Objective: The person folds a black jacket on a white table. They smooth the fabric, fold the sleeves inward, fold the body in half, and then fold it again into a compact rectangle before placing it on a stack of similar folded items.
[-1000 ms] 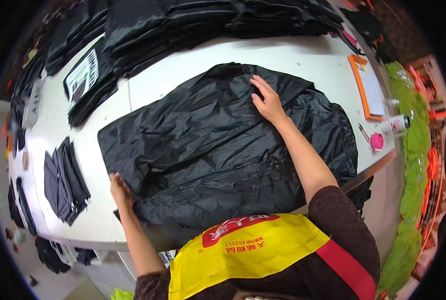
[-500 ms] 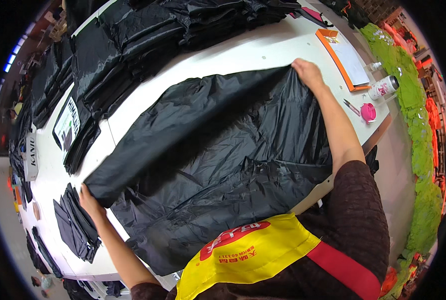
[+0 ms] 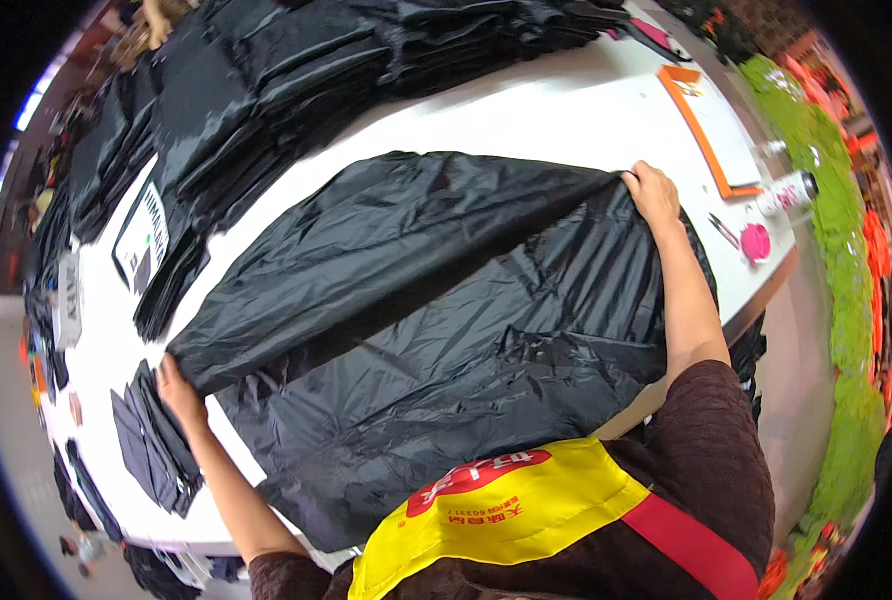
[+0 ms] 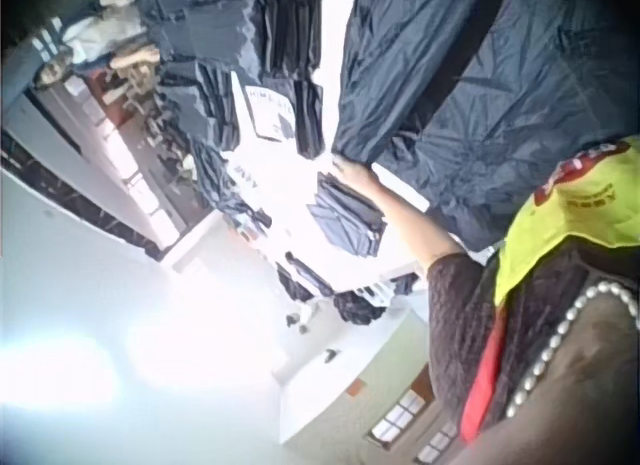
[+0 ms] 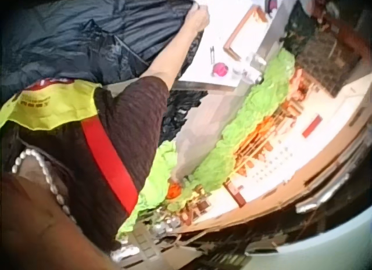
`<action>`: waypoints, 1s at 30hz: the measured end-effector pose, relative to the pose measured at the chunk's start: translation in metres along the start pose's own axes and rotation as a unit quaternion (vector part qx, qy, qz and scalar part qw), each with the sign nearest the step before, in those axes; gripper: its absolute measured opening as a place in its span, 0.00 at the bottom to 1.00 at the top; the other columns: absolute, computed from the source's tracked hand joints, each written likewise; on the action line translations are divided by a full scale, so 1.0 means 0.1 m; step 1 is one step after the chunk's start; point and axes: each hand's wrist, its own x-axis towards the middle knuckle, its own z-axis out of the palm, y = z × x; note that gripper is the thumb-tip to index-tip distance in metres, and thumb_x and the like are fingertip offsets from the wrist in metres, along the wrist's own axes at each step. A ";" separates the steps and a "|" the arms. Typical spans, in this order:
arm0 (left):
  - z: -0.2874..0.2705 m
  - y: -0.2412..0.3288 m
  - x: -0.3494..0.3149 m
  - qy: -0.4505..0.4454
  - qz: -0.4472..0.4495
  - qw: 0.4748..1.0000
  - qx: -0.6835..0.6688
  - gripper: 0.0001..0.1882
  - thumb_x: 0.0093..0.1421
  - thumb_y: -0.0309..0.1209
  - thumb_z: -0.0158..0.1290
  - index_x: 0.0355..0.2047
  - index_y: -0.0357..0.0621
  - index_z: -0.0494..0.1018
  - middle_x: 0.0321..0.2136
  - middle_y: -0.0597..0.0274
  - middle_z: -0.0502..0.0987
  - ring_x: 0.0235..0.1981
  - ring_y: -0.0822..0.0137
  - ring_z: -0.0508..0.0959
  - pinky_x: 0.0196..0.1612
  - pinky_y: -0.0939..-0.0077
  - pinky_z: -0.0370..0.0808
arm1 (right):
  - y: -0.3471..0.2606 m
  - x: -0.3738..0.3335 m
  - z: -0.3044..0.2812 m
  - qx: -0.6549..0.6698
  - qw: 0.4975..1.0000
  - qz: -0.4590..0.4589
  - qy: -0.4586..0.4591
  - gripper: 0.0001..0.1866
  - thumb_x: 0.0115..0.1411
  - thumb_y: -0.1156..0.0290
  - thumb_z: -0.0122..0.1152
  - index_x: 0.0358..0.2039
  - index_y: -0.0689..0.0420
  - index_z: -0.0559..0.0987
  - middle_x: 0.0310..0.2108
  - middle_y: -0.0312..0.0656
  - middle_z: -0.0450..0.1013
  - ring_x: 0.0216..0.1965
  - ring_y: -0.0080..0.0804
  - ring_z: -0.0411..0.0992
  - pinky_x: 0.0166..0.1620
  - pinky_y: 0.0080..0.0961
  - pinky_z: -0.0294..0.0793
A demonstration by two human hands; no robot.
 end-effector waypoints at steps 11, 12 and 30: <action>0.07 -0.32 -0.57 -0.091 -0.336 0.906 -0.243 0.27 0.59 0.50 0.50 0.47 0.38 0.71 0.41 0.58 0.76 0.40 0.63 0.77 0.46 0.70 0.73 | -2.02 -0.05 -0.24 0.204 0.925 -0.306 0.092 0.21 0.56 0.67 0.55 0.50 0.60 0.71 0.51 0.52 0.67 0.55 0.47 0.64 0.58 0.35 0.61; 0.04 -0.35 -0.49 -0.111 -0.336 0.909 -0.222 0.25 0.58 0.48 0.52 0.45 0.38 0.72 0.37 0.60 0.78 0.36 0.64 0.78 0.43 0.72 0.74 | -2.27 -0.12 -0.22 0.227 0.912 -0.336 0.063 0.25 0.57 0.59 0.55 0.53 0.57 0.69 0.56 0.52 0.63 0.58 0.48 0.59 0.60 0.43 0.56; 0.10 0.10 -0.47 -0.091 -0.398 0.888 -0.213 0.23 0.52 0.38 0.60 0.41 0.32 0.72 0.38 0.52 0.76 0.35 0.63 0.78 0.40 0.74 0.76 | -2.00 0.02 0.06 0.065 0.955 -0.285 -0.043 0.24 0.58 0.57 0.55 0.48 0.63 0.72 0.41 0.53 0.71 0.43 0.49 0.69 0.47 0.40 0.68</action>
